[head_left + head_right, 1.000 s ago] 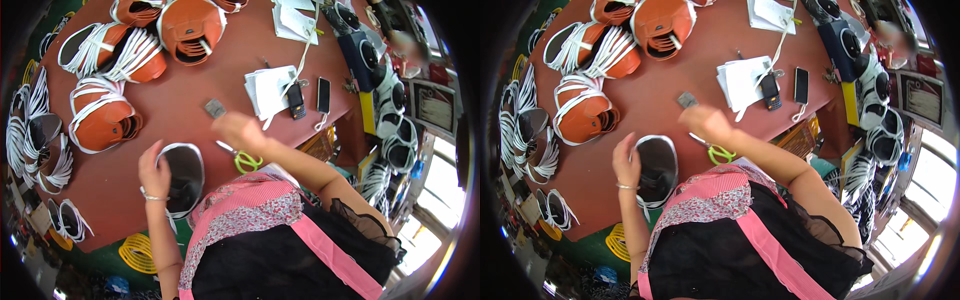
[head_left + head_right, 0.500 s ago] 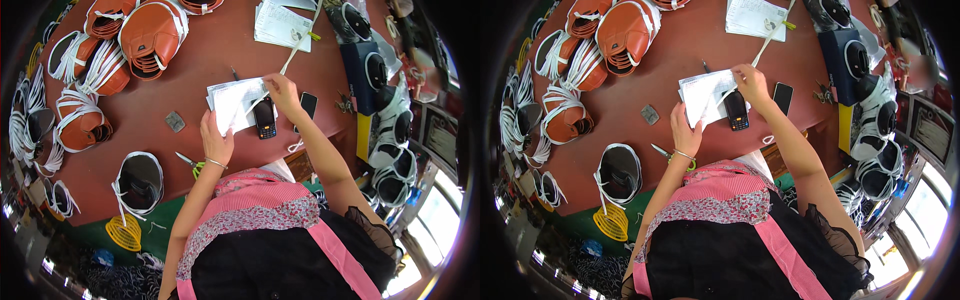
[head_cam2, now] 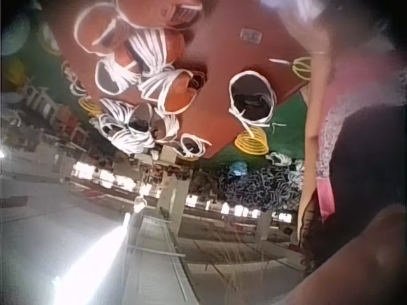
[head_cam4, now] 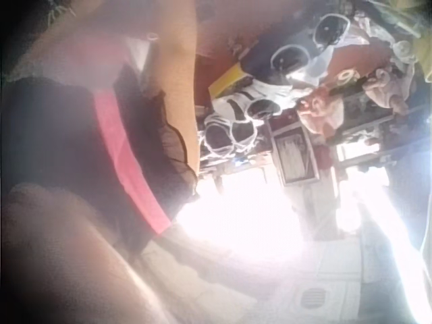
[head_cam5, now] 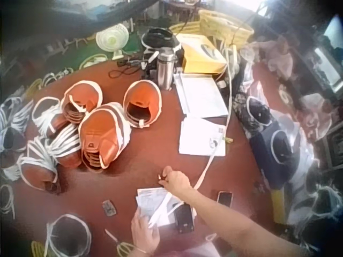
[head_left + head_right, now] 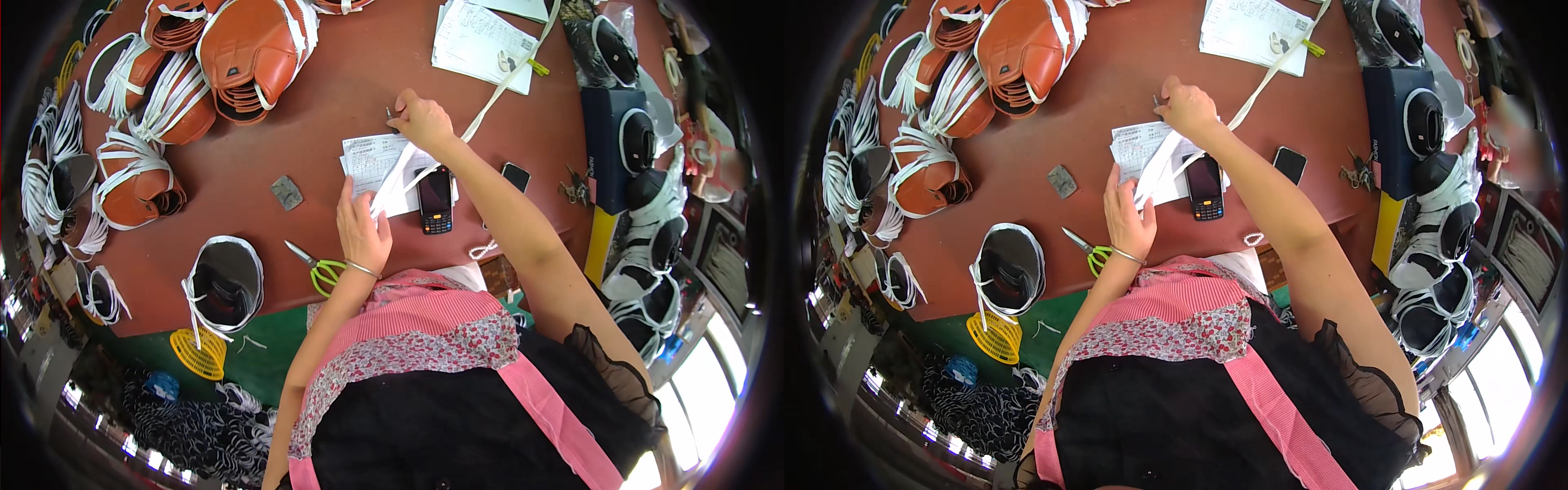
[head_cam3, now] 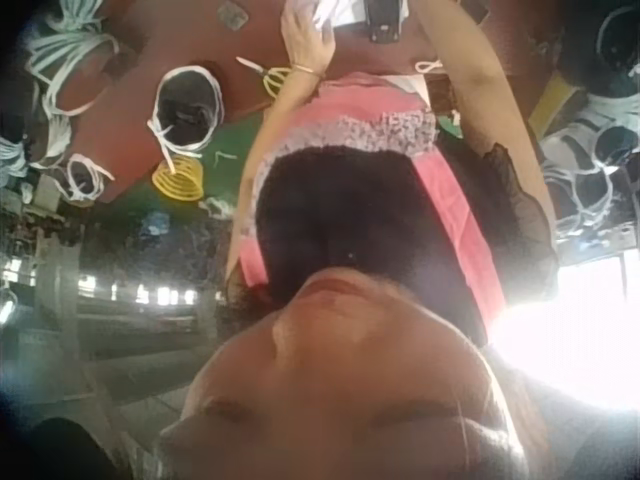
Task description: The person trims shoe upper components with scissors.
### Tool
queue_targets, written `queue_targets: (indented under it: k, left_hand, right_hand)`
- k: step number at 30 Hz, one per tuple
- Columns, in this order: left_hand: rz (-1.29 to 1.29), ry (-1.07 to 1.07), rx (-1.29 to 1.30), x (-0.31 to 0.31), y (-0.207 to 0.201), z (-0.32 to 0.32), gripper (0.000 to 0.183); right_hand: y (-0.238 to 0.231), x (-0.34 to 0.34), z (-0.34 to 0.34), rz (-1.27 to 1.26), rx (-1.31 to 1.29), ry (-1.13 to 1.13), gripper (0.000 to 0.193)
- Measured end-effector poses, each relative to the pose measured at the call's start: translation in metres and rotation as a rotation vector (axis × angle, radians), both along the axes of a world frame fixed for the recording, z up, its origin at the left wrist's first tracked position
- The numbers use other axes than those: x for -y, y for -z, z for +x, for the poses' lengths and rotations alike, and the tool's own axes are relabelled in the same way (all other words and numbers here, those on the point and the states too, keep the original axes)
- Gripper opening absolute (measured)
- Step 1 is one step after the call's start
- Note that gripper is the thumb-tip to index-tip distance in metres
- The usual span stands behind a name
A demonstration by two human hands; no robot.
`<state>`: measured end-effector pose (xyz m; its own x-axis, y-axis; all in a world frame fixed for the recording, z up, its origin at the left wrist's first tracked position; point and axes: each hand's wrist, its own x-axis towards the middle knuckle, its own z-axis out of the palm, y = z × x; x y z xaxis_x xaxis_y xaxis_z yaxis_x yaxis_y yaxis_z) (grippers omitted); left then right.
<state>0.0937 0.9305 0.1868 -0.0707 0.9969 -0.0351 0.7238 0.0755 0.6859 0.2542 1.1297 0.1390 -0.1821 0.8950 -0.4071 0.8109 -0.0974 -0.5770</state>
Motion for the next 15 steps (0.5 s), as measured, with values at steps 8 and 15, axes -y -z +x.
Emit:
queue_targets:
  k: [8,15]
  left_hand:
    - [0.03,0.005,-0.054,-0.008,-0.008,0.005,0.038]
    - [-0.002,0.259,-0.007,0.003,0.001,0.008,0.038]
  right_hand:
    - [0.003,0.0,0.004,0.087,-0.098,-0.205,0.016]
    - [0.016,-0.028,0.016,0.252,-0.168,-0.499,0.02]
